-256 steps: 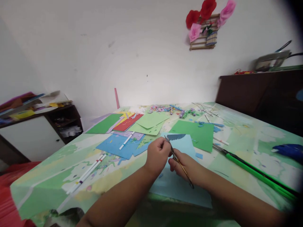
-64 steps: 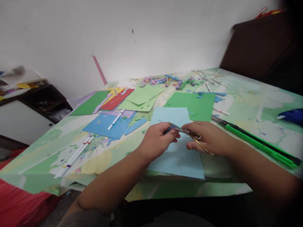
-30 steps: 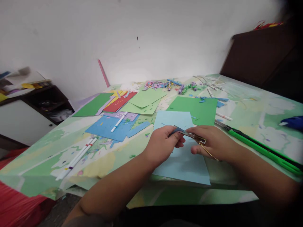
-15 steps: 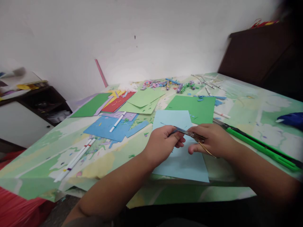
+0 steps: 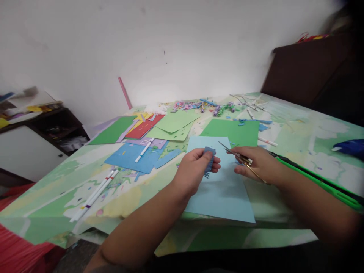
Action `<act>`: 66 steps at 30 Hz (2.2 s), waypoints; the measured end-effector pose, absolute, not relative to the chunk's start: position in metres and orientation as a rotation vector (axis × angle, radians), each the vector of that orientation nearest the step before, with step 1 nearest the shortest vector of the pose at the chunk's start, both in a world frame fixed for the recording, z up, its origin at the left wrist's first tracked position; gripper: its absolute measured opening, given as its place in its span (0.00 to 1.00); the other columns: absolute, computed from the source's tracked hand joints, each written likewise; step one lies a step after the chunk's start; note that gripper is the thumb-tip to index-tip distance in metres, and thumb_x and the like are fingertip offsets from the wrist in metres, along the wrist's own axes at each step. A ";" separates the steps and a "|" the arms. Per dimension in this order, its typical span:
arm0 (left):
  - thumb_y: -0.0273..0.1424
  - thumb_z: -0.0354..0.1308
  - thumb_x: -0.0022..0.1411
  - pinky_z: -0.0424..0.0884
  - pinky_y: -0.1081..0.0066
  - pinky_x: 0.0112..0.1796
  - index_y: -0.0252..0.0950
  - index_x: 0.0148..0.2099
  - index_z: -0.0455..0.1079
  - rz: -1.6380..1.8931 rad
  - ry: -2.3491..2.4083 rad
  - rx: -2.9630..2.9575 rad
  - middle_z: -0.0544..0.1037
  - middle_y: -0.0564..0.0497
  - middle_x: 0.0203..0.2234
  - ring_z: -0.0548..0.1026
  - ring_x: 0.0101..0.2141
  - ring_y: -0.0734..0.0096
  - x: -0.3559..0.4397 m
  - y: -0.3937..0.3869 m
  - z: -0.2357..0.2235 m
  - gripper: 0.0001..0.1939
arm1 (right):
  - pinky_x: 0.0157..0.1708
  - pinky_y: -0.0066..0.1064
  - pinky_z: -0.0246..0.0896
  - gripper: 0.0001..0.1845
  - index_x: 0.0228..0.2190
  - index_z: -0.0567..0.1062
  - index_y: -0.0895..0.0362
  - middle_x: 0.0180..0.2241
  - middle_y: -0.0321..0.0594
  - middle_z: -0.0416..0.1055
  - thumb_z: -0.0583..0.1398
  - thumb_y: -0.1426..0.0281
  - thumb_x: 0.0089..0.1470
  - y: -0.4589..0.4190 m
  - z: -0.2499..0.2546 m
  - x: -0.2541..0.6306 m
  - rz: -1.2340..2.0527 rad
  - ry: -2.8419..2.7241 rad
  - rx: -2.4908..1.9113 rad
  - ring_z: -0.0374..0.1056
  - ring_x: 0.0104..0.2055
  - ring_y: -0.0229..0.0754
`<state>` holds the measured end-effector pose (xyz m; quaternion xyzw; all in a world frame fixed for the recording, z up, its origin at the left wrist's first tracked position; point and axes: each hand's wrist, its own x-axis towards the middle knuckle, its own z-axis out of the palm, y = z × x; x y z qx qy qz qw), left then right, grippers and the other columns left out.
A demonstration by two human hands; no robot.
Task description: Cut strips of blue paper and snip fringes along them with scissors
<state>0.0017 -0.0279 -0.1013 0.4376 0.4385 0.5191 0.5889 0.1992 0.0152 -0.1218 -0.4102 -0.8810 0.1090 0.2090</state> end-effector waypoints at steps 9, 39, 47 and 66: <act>0.24 0.52 0.53 0.67 0.67 0.37 0.30 0.33 0.69 1.211 0.862 0.760 0.74 0.45 0.31 0.72 0.34 0.70 0.003 -0.019 -0.107 0.06 | 0.26 0.30 0.57 0.19 0.32 0.69 0.58 0.23 0.35 0.63 0.51 0.55 0.49 0.016 -0.129 0.189 0.658 -2.230 -1.110 0.60 0.25 0.38; 0.29 0.62 0.42 0.63 0.76 0.33 0.34 0.30 0.65 1.756 0.746 0.544 0.72 0.56 0.25 0.70 0.27 0.81 -0.004 -0.006 -0.090 0.11 | 0.34 0.40 0.62 0.23 0.37 0.69 0.59 0.31 0.44 0.69 0.54 0.53 0.47 -0.028 -0.129 0.147 0.589 -1.934 -1.424 0.66 0.33 0.47; 0.29 0.60 0.46 0.57 0.78 0.24 0.31 0.26 0.66 1.656 0.900 0.832 0.65 0.59 0.16 0.60 0.19 0.84 -0.004 -0.010 -0.077 0.07 | 0.40 0.40 0.61 0.26 0.44 0.64 0.60 0.39 0.47 0.68 0.54 0.54 0.48 -0.027 -0.117 0.129 0.707 -1.773 -1.271 0.66 0.40 0.47; 0.33 0.53 0.51 0.61 0.76 0.25 0.35 0.28 0.71 1.304 1.219 1.777 0.70 0.54 0.21 0.65 0.24 0.76 -0.016 -0.017 -0.026 0.08 | 0.25 0.28 0.54 0.19 0.33 0.71 0.56 0.24 0.36 0.65 0.55 0.54 0.48 -0.013 -0.029 0.172 0.381 -2.323 -1.164 0.60 0.26 0.38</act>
